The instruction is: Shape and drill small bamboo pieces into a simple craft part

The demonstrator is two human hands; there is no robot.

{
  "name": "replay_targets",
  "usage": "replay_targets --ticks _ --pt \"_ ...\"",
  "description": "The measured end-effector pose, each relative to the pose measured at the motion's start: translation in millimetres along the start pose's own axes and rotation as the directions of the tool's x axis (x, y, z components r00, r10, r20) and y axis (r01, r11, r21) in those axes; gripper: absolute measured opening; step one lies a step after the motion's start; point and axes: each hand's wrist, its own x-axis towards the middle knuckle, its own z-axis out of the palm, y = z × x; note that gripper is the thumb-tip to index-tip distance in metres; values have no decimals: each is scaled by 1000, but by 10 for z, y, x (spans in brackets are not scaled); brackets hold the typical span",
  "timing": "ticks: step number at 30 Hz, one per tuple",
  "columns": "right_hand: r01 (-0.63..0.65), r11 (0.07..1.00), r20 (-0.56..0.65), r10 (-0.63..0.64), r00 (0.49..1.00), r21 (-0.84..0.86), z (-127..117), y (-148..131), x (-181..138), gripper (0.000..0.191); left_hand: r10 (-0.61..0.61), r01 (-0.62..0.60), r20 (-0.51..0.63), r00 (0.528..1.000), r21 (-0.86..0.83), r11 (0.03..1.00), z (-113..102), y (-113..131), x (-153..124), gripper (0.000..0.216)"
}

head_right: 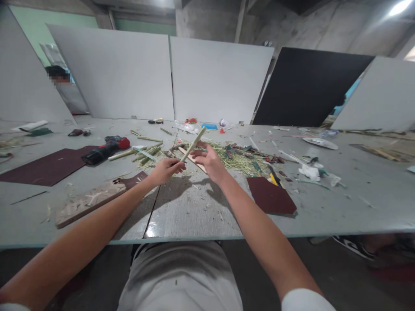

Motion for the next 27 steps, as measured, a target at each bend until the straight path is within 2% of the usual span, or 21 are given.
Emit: replay_targets --ticks 5,10,12,14,17,22,27 --pt "95 984 -194 -124 973 -151 -38 53 43 41 27 -23 -37 999 110 994 -12 23 -4 38" --pt "104 994 -136 -102 985 9 -78 45 83 54 51 -37 -54 997 233 972 -6 13 -11 39" --pt "102 994 -170 -105 980 -25 -78 54 92 49 49 -31 -68 996 239 971 -5 8 -15 38" --pt "123 988 -201 -139 970 -90 -70 70 99 34 49 -30 -71 996 249 968 -6 7 -19 37" --pt "168 978 -180 -189 965 -126 -52 79 99 21 49 -28 -76 996 255 967 -6 8 -23 36" --pt "191 978 -128 -201 971 -86 -51 62 85 20 47 -23 -111 993 208 978 -7 17 -28 31" --pt "210 977 -145 -215 966 -47 -64 91 98 25 11 17 -127 992 213 977 -11 53 -36 32"
